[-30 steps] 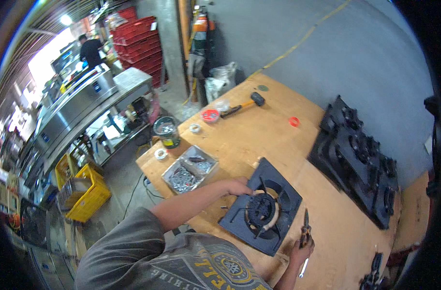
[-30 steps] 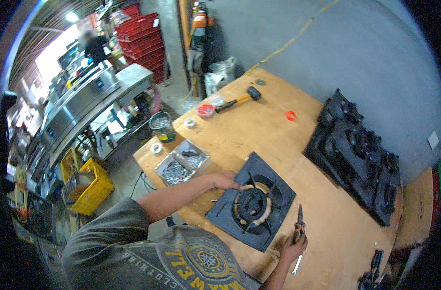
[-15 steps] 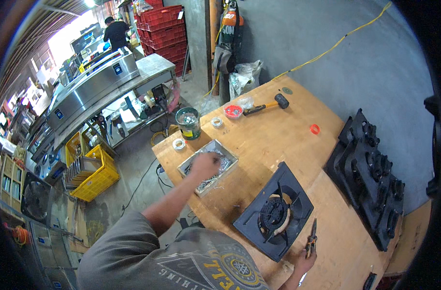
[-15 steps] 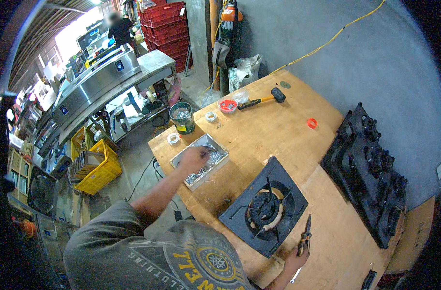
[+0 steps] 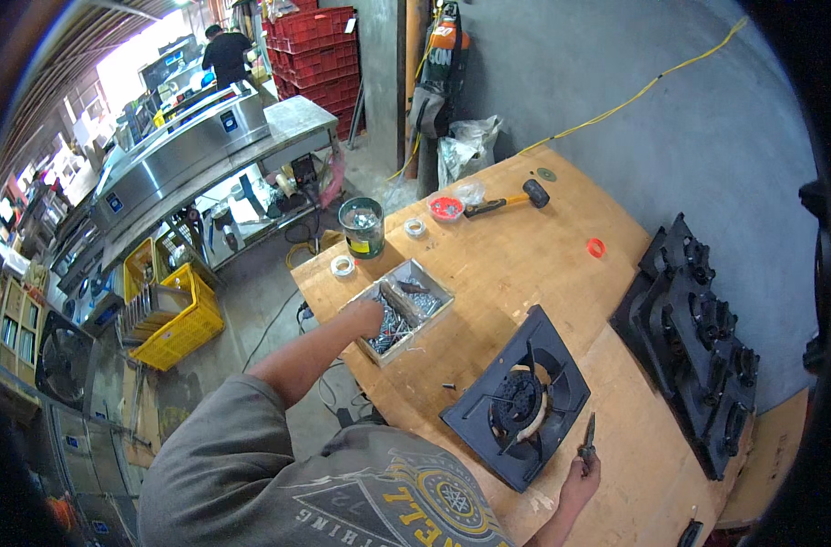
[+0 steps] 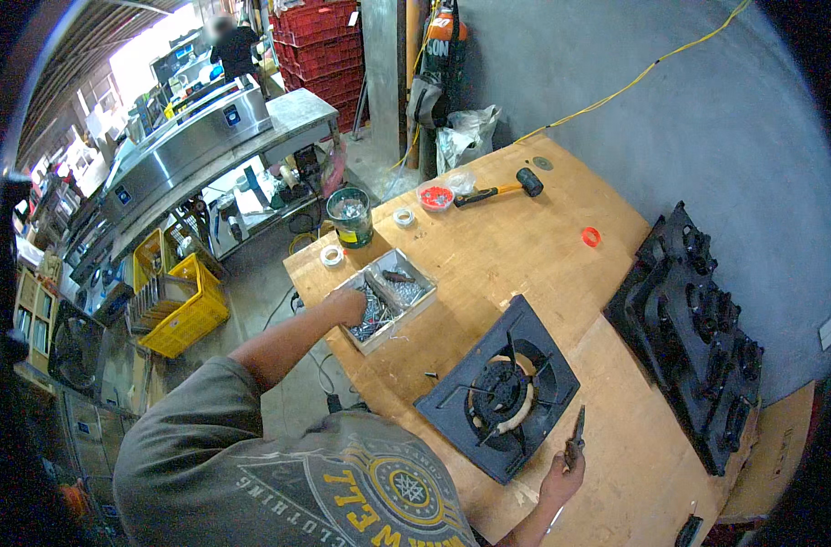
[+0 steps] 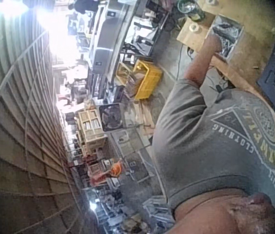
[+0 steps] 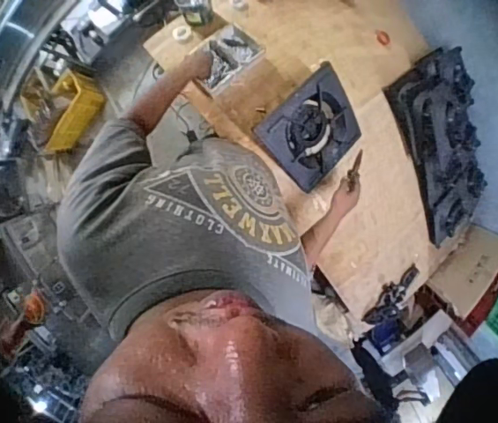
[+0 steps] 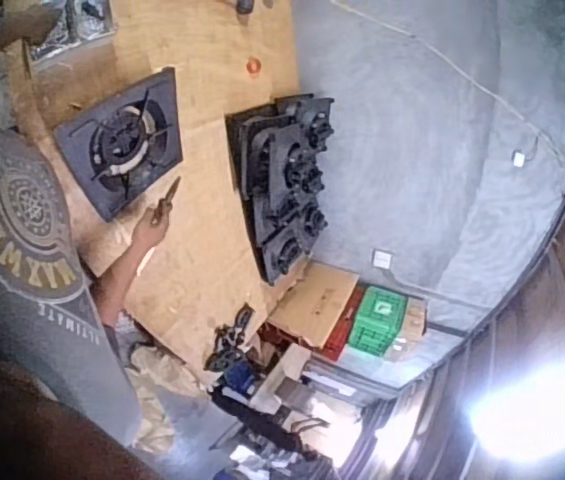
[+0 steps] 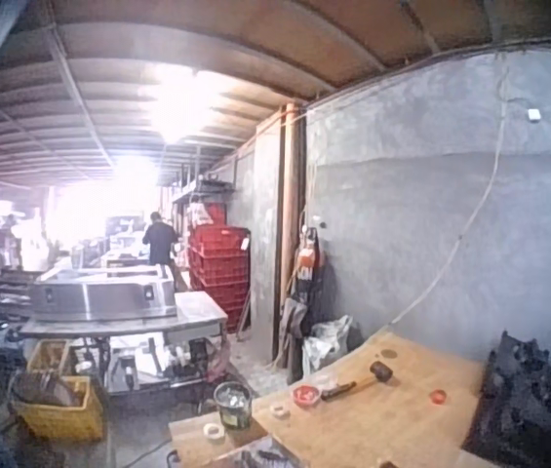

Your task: The person assembles gas stove burner units on a workbench. They use a wrench to tighten nuts on burner heads, place burner heads into stove panels, and install metal grates over the burners. The person handles multiple burner units and places completed panels aside.

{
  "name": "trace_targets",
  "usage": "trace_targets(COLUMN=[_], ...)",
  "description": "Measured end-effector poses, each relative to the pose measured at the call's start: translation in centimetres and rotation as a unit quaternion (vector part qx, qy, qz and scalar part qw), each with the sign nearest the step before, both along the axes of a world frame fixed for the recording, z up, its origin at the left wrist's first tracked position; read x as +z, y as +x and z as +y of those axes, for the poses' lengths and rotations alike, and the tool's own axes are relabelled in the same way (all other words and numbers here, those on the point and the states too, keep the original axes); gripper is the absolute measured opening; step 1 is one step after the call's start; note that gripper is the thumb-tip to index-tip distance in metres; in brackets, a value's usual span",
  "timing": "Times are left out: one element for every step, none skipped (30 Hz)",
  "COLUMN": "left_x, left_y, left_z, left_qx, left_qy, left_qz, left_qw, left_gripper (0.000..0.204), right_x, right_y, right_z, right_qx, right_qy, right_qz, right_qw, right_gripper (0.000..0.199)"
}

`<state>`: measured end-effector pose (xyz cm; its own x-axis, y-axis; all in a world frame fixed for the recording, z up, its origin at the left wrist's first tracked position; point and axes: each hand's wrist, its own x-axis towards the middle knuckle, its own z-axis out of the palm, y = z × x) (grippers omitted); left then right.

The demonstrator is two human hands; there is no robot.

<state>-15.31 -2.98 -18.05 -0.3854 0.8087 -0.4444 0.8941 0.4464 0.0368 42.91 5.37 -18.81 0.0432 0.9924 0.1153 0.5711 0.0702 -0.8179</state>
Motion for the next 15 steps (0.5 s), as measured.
trace_targets(left_x=[0.0,0.0,-0.4,-0.7,-2.1,-2.3,-2.4,-2.5,-2.0,-0.6,0.8,1.9,1.3,1.5,2.0], left_y=[0.0,-0.1,-0.4,-0.7,-1.6,-1.9,-2.4,-3.0,-3.4,-3.1,-2.8,-2.9,-3.6,-3.8,-3.8], left_z=[0.0,0.1,-0.1,-0.3,-0.4,-0.4,-0.5,-0.5,-0.4,-0.1,-0.1,-0.6,-0.8,-1.3,-1.5], left_qx=[-0.003,-0.007,-0.014,-0.02,-0.031,-0.044,-0.064,-0.083,-0.103,-0.086,-0.068,-0.042,-0.028,-0.012,0.0], left_qy=[0.003,0.006,0.008,0.011,0.015,0.02,0.023,0.026,0.029,0.05,0.07,0.09,0.107,0.131,0.156], left_qz=[-0.003,-0.006,-0.004,-0.002,0.005,0.01,0.013,0.016,0.018,0.002,-0.014,-0.028,-0.058,-0.088,-0.119], left_qw=[1.0,1.0,1.0,1.0,0.999,0.999,0.998,0.996,0.994,0.995,0.995,0.995,0.992,0.987,0.981], left_gripper=[0.023,0.023,0.023,0.024,0.025,0.026,0.026,0.027,0.027,0.028,0.029,0.03,0.03,0.031,0.031], right_x=[-0.4,-1.0,-1.4,-1.3,-1.0,-0.8,-0.8,-0.8,-0.8,-0.7,-0.7,-0.4,0.0,0.6,1.1], right_y=[0.1,0.1,0.1,-0.1,-0.4,-0.5,-0.5,-0.6,-0.5,-0.1,0.3,0.2,0.2,0.1,0.0], right_z=[-0.4,-0.7,-1.1,-1.6,-2.1,-2.5,-2.7,-2.9,-3.1,-3.2,-3.3,-3.3,-3.2,-2.9,-2.8], right_qx=[-0.007,-0.013,-0.019,-0.015,-0.011,-0.01,-0.009,-0.007,-0.007,-0.014,-0.021,-0.02,-0.013,-0.006,-0.003], right_qy=[-0.002,-0.004,-0.008,-0.02,-0.031,-0.043,-0.051,-0.059,-0.067,-0.07,-0.074,-0.078,-0.073,-0.067,-0.062], right_qz=[-0.007,-0.015,-0.022,-0.022,-0.022,-0.024,-0.019,-0.015,-0.01,-0.008,-0.006,-0.003,-0.01,-0.018,-0.026], right_qw=[1.0,1.0,1.0,0.999,0.999,0.999,0.998,0.998,0.998,0.997,0.997,0.997,0.997,0.998,0.998], right_gripper=[0.035,0.034,0.034,0.034,0.034,0.035,0.035,0.035,0.035,0.034,0.034,0.034,0.033,0.033,0.033])
